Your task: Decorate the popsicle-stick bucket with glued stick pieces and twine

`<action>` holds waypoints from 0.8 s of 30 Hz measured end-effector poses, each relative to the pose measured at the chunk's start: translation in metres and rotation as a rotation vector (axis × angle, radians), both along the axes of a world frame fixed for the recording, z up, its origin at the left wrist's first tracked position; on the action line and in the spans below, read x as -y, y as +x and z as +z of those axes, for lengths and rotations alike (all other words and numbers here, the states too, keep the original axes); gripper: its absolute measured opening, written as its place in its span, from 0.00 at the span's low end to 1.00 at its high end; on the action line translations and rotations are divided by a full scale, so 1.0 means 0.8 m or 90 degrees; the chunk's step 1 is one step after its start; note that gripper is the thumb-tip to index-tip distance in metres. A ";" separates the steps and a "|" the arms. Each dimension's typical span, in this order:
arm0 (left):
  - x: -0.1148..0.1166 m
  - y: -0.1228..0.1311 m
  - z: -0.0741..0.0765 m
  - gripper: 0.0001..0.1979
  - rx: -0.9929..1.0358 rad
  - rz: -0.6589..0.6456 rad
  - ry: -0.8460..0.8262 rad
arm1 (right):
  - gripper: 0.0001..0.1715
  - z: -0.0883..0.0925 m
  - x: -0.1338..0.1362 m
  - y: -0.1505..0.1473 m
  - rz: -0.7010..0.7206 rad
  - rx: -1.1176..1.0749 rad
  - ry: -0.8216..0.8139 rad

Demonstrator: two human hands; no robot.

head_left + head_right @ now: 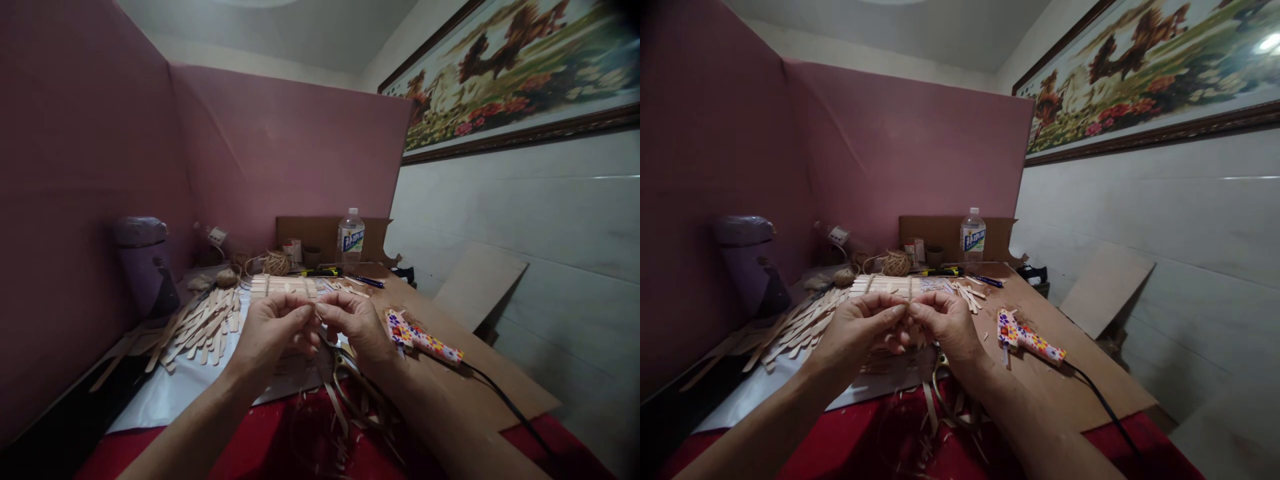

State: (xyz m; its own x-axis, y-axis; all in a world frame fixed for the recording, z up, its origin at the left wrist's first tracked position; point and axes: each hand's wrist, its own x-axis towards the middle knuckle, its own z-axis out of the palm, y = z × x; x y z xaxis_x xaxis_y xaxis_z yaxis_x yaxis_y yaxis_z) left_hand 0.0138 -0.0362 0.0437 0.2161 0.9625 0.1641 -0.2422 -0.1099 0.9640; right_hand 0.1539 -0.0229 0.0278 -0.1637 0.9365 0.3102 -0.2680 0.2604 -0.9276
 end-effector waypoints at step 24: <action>-0.002 -0.002 -0.001 0.10 -0.017 -0.024 0.002 | 0.11 -0.002 -0.005 0.005 0.064 -0.020 -0.030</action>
State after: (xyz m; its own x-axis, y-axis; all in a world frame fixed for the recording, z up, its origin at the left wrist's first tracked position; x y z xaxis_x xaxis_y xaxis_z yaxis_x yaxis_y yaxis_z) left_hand 0.0124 -0.0343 0.0426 0.2573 0.9528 0.1612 -0.2201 -0.1046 0.9698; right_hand 0.1580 -0.0187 0.0259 -0.2483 0.9295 0.2728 -0.3193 0.1873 -0.9290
